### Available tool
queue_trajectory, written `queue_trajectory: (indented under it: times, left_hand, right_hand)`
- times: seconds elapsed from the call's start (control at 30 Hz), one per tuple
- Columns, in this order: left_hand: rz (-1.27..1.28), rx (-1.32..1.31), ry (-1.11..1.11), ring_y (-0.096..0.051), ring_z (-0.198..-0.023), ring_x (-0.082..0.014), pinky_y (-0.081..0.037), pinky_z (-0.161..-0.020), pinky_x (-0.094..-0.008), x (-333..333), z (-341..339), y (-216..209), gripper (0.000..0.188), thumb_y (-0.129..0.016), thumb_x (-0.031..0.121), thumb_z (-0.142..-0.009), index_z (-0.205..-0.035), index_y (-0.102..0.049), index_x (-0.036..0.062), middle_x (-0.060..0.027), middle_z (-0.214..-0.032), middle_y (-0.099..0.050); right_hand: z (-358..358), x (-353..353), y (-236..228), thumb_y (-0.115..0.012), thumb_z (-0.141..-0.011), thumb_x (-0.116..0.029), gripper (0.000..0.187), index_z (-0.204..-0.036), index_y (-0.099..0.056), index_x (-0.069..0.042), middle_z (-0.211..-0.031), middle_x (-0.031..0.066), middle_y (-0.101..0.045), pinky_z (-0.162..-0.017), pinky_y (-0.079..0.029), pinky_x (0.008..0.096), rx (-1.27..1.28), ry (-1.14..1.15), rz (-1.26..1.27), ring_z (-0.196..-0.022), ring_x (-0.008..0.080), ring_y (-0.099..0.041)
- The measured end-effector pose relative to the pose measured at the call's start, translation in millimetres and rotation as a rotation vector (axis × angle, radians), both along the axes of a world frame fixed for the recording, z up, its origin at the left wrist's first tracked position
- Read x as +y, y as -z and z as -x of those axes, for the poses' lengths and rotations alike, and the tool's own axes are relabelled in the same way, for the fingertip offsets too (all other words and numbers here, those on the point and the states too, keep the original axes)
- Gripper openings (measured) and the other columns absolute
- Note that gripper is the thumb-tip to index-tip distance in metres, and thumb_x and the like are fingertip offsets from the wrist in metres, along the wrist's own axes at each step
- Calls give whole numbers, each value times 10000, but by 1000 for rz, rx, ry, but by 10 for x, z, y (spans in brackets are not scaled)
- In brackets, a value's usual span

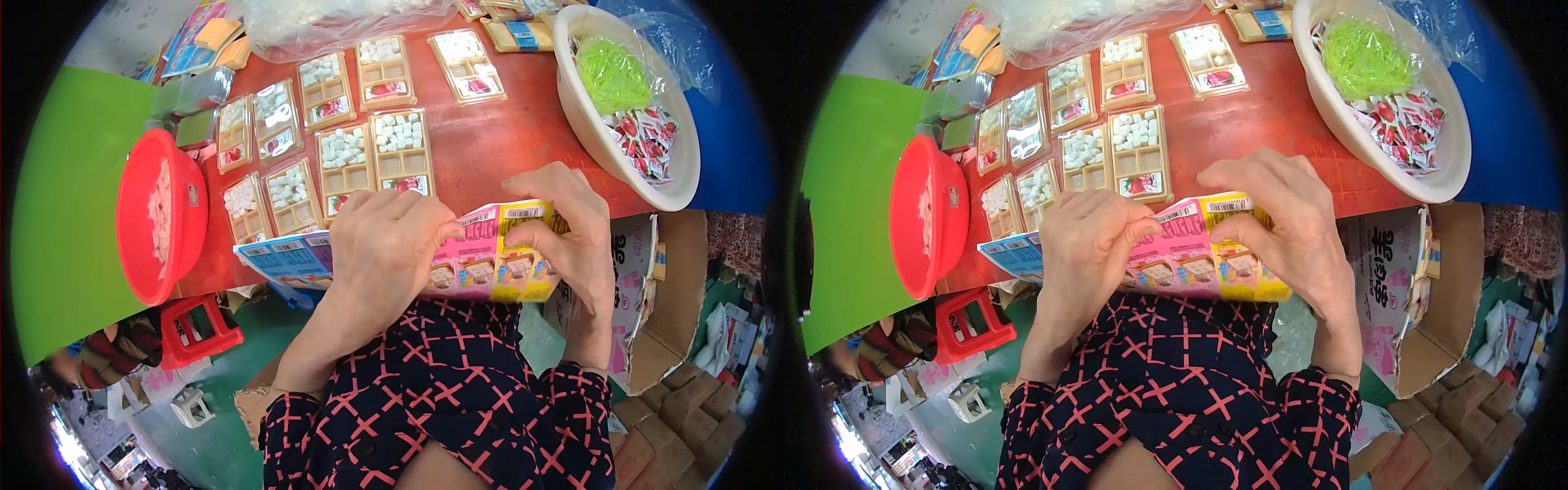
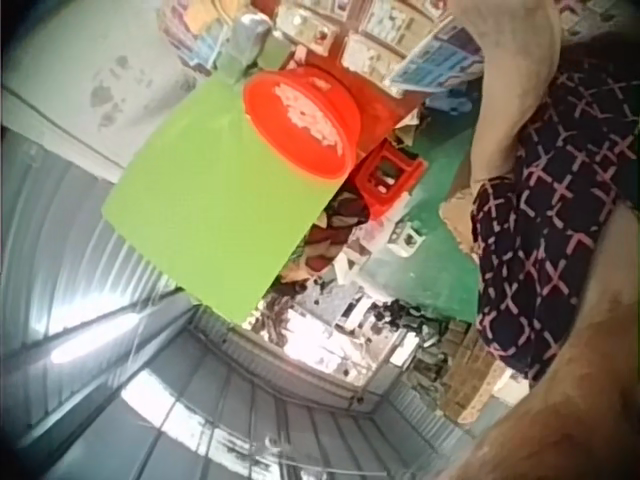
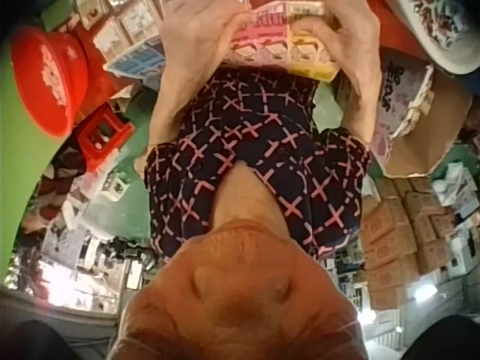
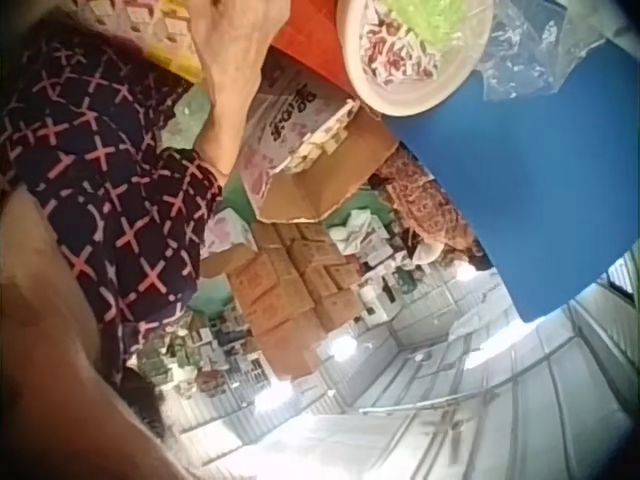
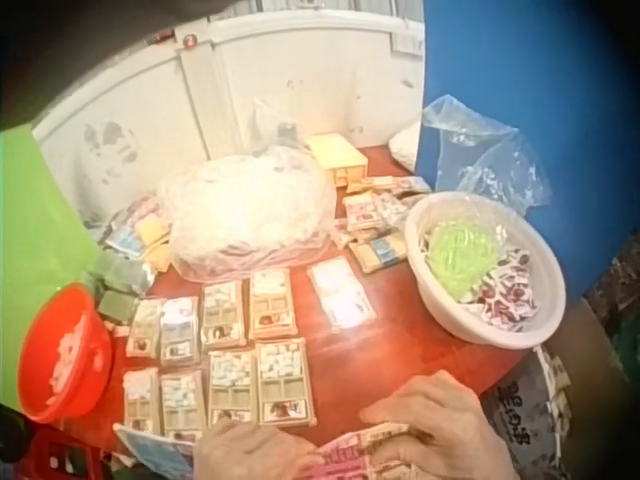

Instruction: The recorder is peeling labels from a large sheet and applying them to small yellow plastic trays containing white rectangular items.

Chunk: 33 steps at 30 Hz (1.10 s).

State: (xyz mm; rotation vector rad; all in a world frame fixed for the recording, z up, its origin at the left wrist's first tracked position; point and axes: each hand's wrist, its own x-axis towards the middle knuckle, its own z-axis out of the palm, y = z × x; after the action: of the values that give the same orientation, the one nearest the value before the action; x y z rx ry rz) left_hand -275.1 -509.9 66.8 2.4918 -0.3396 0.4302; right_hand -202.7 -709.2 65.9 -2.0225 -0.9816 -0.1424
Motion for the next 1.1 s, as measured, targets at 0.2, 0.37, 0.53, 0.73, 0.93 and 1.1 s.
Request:
queue_trajectory:
  times: [0.2,0.37,0.53,0.73,0.93,1.1]
  left_hand:
    - [32,45,3,-578,-647,-229,-402,-633,-353,64,-2,81,102,-700,152,-736,-750,-616,95,-38,-673,-596]
    - [61,42,-22,-590,-677,-244,-402,-643,-355,23,-18,91,94,-694,122,-740,-786,-629,72,-43,-709,-617]
    - [12,9,80,-598,-680,-246,-413,-638,-355,-87,-32,88,113,-699,104,-736,-807,-618,70,-47,-725,-622]
    - [2,-16,19,-592,-613,-218,-403,-582,-351,-37,-5,117,82,-659,114,-742,-757,-579,98,-35,-660,-597]
    - [16,-16,0,-604,-629,-227,-417,-583,-357,-26,-30,148,82,-667,109,-742,-794,-604,97,-41,-684,-612]
    - [190,179,14,-622,-690,-268,-456,-637,-338,3,-2,91,89,-642,76,-795,-873,-658,38,-106,-743,-638]
  right_hand:
    - [-70,-47,77,-737,-653,-133,170,-778,-640,-68,-691,41,-568,-660,-380,340,71,-9,75,-684,227,-563]
    - [-76,-2,107,-721,-693,-158,142,-716,-620,-60,-675,44,-561,-656,-381,342,170,-45,93,-677,231,-564]
    - [-21,84,125,-720,-694,-133,128,-760,-638,-58,-712,44,-590,-677,-391,337,270,-91,25,-698,224,-578]
    - [-28,-51,122,-734,-642,-36,170,-787,-654,2,-717,49,-609,-613,-419,291,312,59,-62,-697,176,-567]
    - [-36,-9,204,-726,-672,-28,114,-745,-643,-1,-651,66,-589,-557,-418,293,311,24,-99,-610,178,-567]
    - [8,118,191,-689,-730,-1,65,-764,-637,16,-685,61,-621,-561,-430,262,489,3,-221,-602,115,-558]
